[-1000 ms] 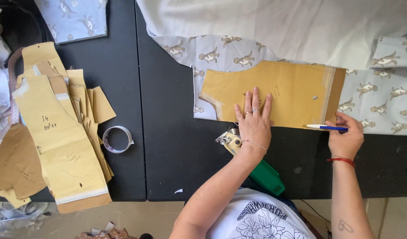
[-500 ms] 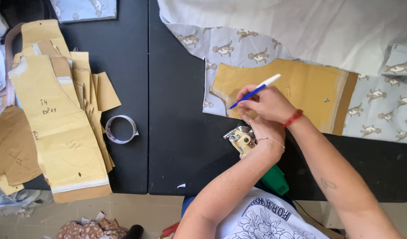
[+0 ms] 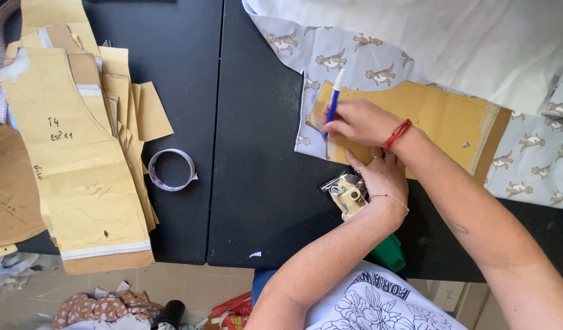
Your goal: The person places a cardboard pattern on a piece of patterned fabric and traces its outline with a blue pen. They then use a green electric rotary cutter to cut the fabric along the traced lines. The person repeats this process for a second piece of fabric.
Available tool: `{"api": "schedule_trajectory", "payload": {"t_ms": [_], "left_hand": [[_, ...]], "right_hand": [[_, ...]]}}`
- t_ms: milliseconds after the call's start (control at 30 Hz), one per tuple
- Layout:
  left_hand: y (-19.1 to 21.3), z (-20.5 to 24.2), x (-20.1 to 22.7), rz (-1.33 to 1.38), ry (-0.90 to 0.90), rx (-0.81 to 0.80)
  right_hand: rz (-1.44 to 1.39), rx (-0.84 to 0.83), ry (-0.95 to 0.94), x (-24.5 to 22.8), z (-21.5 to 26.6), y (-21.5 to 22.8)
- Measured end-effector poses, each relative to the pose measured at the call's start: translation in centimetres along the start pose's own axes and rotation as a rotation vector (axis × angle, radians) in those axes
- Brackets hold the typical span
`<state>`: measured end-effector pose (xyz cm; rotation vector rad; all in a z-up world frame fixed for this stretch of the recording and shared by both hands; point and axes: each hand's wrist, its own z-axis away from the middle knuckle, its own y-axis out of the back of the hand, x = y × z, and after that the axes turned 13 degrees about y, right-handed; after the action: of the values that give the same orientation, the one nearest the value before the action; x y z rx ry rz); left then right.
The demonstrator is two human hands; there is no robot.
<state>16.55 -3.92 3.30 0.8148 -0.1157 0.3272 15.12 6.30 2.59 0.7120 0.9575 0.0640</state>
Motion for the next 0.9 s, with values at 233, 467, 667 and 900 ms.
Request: {"api": "schedule_trajectory", "payload": {"t_ms": [233, 467, 667, 900], "left_hand": [[2.3, 1.2, 0.0, 0.010, 0.075, 0.072], [2.7, 1.6, 0.2, 0.005, 0.095, 0.055], [0.5, 0.6, 0.9, 0.086, 0.103, 0.107], [-0.5, 0.1, 0.9, 0.139, 0.074, 0.178]], "right_hand": [[0.165, 0.022, 0.099, -1.3, -2.9, -0.4], [-0.407, 0.508, -0.016, 0.3, -0.1, -1.1], [-0.394, 0.566, -0.016, -0.7, 0.1, -1.2], [-0.428, 0.697, -0.001, 2.5, -1.4, 0.1]]}}
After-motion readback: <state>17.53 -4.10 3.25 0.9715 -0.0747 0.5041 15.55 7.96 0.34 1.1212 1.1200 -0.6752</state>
